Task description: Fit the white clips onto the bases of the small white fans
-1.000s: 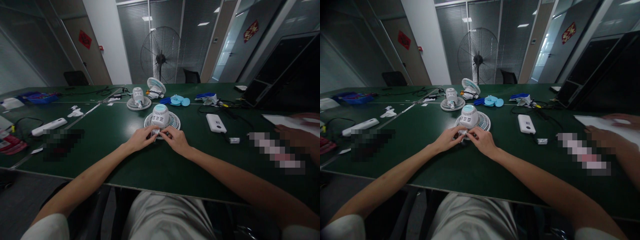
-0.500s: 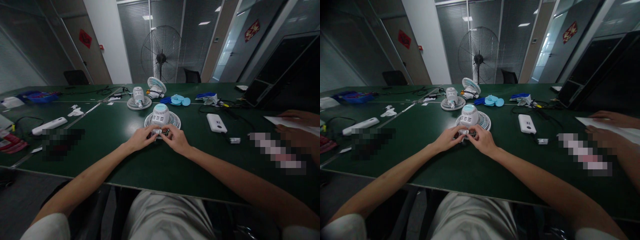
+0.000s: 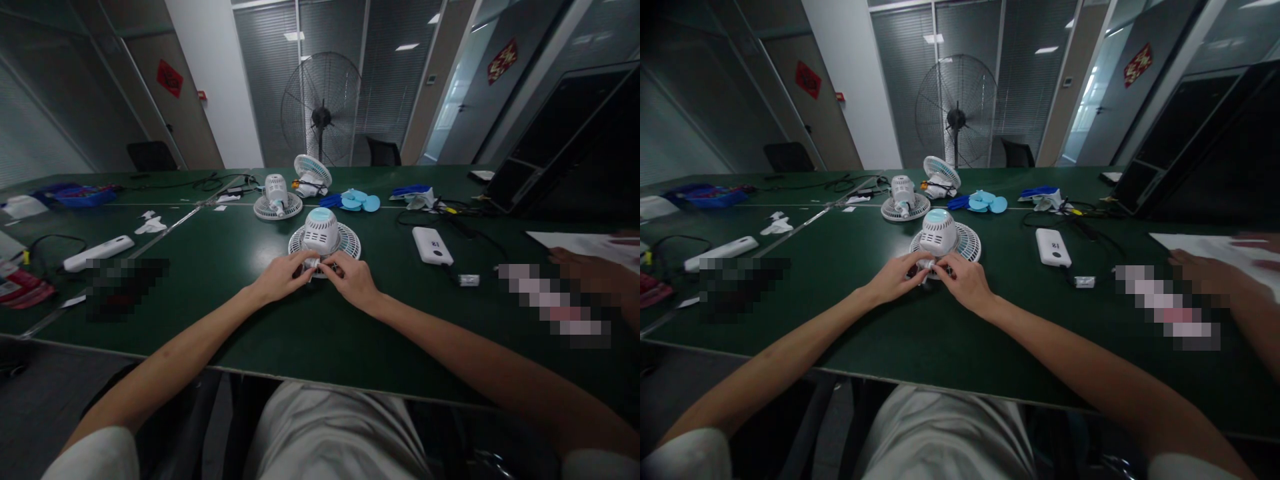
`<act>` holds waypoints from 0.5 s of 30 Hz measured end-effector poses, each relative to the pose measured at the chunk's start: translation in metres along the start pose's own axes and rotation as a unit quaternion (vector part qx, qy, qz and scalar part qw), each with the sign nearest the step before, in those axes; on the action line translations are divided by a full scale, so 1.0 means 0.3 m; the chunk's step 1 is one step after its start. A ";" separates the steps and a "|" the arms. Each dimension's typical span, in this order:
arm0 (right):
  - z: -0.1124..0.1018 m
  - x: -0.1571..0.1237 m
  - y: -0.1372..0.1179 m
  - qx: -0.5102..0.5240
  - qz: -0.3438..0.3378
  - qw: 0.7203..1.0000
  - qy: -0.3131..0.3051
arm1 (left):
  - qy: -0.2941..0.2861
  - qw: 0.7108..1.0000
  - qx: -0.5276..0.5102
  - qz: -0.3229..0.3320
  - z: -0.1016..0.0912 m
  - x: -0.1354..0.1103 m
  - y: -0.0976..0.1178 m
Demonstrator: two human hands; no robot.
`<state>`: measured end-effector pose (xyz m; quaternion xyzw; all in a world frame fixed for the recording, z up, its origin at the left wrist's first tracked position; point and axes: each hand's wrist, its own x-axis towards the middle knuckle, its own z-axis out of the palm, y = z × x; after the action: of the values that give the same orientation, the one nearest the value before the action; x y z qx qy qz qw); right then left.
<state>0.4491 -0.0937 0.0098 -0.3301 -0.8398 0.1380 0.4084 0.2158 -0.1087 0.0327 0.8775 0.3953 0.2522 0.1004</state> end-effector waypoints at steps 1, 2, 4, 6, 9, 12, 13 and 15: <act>0.000 0.004 0.002 0.011 0.006 1.000 -0.006 | 0.001 1.000 0.002 0.001 0.000 0.000 0.001; 0.001 0.009 0.004 0.026 0.012 0.999 -0.016 | 0.002 1.000 0.004 0.003 0.000 0.000 0.001; 0.001 0.016 0.007 0.063 0.027 0.997 -0.042 | 0.001 1.000 0.008 0.004 0.001 0.001 0.002; 0.000 0.019 0.007 0.085 0.035 0.994 -0.058 | 0.000 1.000 0.010 0.003 0.002 0.001 0.002; -0.001 0.012 0.002 0.061 0.024 0.997 -0.030 | 0.002 1.000 0.005 0.000 0.001 0.001 0.003; 0.002 -0.002 0.001 0.028 0.011 1.000 0.006 | -0.001 1.000 0.003 -0.004 0.000 0.001 0.005; 0.004 -0.006 0.002 0.022 0.007 1.000 0.008 | -0.001 1.000 0.003 -0.005 0.000 0.001 0.005; 0.008 -0.010 0.007 0.013 -0.001 1.000 0.005 | 0.003 1.000 0.004 -0.007 0.000 0.001 0.007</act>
<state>0.4496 -0.0941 0.0055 -0.3245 -0.8360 0.1470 0.4174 0.2171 -0.1099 0.0335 0.8742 0.4028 0.2528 0.0975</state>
